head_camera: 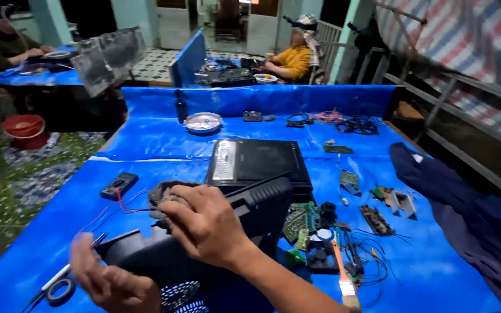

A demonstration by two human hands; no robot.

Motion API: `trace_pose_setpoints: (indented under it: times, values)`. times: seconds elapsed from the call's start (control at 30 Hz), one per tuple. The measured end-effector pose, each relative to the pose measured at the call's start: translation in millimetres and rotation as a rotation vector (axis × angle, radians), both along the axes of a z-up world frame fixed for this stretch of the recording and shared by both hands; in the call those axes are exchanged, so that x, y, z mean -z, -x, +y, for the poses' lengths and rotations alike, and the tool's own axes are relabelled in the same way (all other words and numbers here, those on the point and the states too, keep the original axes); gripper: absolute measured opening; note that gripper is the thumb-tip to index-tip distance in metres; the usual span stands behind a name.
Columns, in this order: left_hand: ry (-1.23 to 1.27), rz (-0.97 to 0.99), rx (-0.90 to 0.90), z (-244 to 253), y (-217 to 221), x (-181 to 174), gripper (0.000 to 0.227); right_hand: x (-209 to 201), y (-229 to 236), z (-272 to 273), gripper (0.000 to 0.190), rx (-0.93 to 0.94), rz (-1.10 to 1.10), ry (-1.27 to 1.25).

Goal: Cleaning the interior plastic casing of an induction cooker and reassembling internal components including the cooling fan and circuit boards.

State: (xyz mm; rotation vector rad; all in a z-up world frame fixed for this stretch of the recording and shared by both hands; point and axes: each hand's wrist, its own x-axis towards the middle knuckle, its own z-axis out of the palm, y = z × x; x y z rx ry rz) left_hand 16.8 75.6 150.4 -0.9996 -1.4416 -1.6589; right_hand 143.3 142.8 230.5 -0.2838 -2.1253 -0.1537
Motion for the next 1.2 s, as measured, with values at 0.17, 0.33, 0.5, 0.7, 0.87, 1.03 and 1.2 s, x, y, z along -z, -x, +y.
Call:
trace_pose_setpoints:
  times: [0.17,0.33,0.5,0.7,0.87,1.03,1.2]
  values:
    - [0.199,0.198,-0.144,3.9,13.0,-29.4,0.044,2.2,0.5,12.6,0.021,-0.019,-0.002,-0.007]
    - [0.467,0.344,-0.334,36.0,24.9,-25.5,0.019,3.8,-3.3,24.3,0.026,0.003,-0.011,0.018]
    - [0.727,0.210,-0.334,40.7,32.2,-25.3,0.062,11.3,-29.3,52.1,0.023,0.103,-0.056,0.009]
    - [0.708,0.212,-0.324,43.1,31.6,-20.7,0.071,15.2,-84.7,70.9,0.023,0.376,-0.005,0.115]
    - [0.709,0.210,-0.363,52.5,37.4,-19.2,0.076,21.5,-77.4,81.3,0.020,0.425,0.198,0.175]
    - [0.689,0.251,-0.438,56.9,38.8,-17.6,0.070,25.5,-46.6,56.0,0.030,0.152,0.068,0.086]
    - [0.637,0.262,-0.365,56.3,42.6,-18.5,0.070,30.2,-88.4,89.8,0.020,0.239,0.119,0.045]
